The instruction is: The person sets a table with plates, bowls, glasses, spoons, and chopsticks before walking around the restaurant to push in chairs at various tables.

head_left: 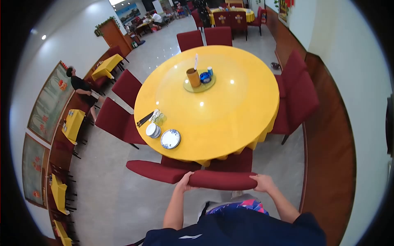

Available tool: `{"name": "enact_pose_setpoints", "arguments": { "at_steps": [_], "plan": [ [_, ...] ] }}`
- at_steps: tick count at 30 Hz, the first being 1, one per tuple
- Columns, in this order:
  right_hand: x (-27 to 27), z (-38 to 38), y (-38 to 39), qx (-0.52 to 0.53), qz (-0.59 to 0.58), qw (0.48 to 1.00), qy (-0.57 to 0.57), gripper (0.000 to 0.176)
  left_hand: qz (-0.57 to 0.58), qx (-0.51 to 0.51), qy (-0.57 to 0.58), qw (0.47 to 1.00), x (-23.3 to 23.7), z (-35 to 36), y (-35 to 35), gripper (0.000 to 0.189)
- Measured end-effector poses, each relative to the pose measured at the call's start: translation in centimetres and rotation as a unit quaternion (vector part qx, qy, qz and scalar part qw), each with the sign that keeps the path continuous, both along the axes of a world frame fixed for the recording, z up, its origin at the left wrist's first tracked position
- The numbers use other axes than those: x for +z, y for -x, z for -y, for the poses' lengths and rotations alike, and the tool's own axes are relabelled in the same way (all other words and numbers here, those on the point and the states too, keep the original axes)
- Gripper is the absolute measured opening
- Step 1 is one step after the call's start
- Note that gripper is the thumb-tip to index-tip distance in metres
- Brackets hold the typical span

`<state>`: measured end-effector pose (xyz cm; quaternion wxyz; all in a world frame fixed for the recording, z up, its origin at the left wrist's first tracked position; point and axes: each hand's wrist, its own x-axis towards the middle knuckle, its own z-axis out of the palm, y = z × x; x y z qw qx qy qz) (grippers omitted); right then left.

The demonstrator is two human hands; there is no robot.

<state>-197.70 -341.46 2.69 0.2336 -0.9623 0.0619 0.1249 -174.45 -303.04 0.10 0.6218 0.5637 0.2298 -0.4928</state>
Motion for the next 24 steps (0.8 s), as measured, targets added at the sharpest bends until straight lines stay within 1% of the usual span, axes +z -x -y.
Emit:
{"name": "enact_pose_setpoints", "arguments": {
  "at_steps": [1, 3, 5, 7, 8, 9, 11, 13, 15, 17, 19, 20, 22, 23, 24],
  "plan": [
    [0.0, 0.0, 0.1, 0.016, -0.001, 1.0, 0.011, 0.063, -0.011, -0.002, -0.01, 1.0, 0.1, -0.1, 0.2, 0.056],
    [1.4, -0.4, 0.1, 0.007, -0.012, 1.0, 0.012, 0.063, -0.01, -0.044, -0.067, 0.997, -0.4, 0.0, 0.2, 0.059],
    [1.4, -0.7, 0.4, 0.01, -0.021, 0.999, 0.034, 0.063, -0.008, -0.064, -0.072, 0.995, -0.6, -0.2, 0.7, 0.061],
    [1.7, -1.2, 1.4, 0.005, -0.046, 0.998, 0.031, 0.064, 0.008, -0.057, -0.052, 0.997, -1.2, -0.6, 2.0, 0.059],
    [1.9, -1.7, 2.3, -0.004, -0.048, 0.998, 0.039, 0.064, 0.014, -0.064, -0.061, 0.996, -1.4, -1.1, 3.0, 0.057],
    [2.1, -2.4, 3.2, -0.014, -0.05, 0.998, 0.047, 0.064, -0.002, -0.067, -0.062, 0.996, -1.7, -1.8, 4.0, 0.057],
    [2.6, -4.0, 5.2, -0.02, -0.079, 0.996, 0.048, 0.065, -0.026, -0.116, -0.024, 0.993, -0.4, -3.3, 6.3, 0.054],
    [3.6, -6.1, 7.3, -0.051, -0.088, 0.993, 0.065, 0.064, -0.084, -0.139, -0.007, 0.987, -2.5, -5.4, 8.3, 0.051],
    [3.6, -8.6, 9.0, -0.084, -0.084, 0.99, 0.072, 0.063, 0.012, -0.13, 0.006, 0.991, -5.5, -7.6, 10.2, 0.048],
    [4.5, -12.1, 9.6, -0.117, -0.055, 0.988, 0.088, 0.06, 0.01, -0.227, 0.034, 0.973, -0.7, -9.0, 8.4, 0.048],
    [4.1, -14.6, 10.2, -0.204, -0.042, 0.971, 0.121, 0.058, -0.011, -0.233, 0.127, 0.964, -1.7, -10.4, 8.7, 0.051],
    [4.2, -16.6, 10.7, -0.205, -0.059, 0.968, 0.13, 0.058, -0.029, -0.233, 0.137, 0.962, -1.7, -11.0, 9.6, 0.051],
    [4.4, -17.5, 9.9, -0.274, -0.108, 0.931, 0.216, 0.06, -0.031, -0.211, 0.015, 0.977, -1.2, -9.8, 10.1, 0.053],
    [3.4, -17.3, 10.3, -0.296, -0.174, 0.911, 0.227, 0.068, -0.038, -0.205, 0.028, 0.978, -1.2, -9.7, 10.3, 0.053],
    [2.3, -17.5, 10.2, -0.318, -0.192, 0.893, 0.256, 0.073, -0.046, -0.201, 0.063, 0.976, -1.7, -9.9, 10.5, 0.055]
  ]
}}
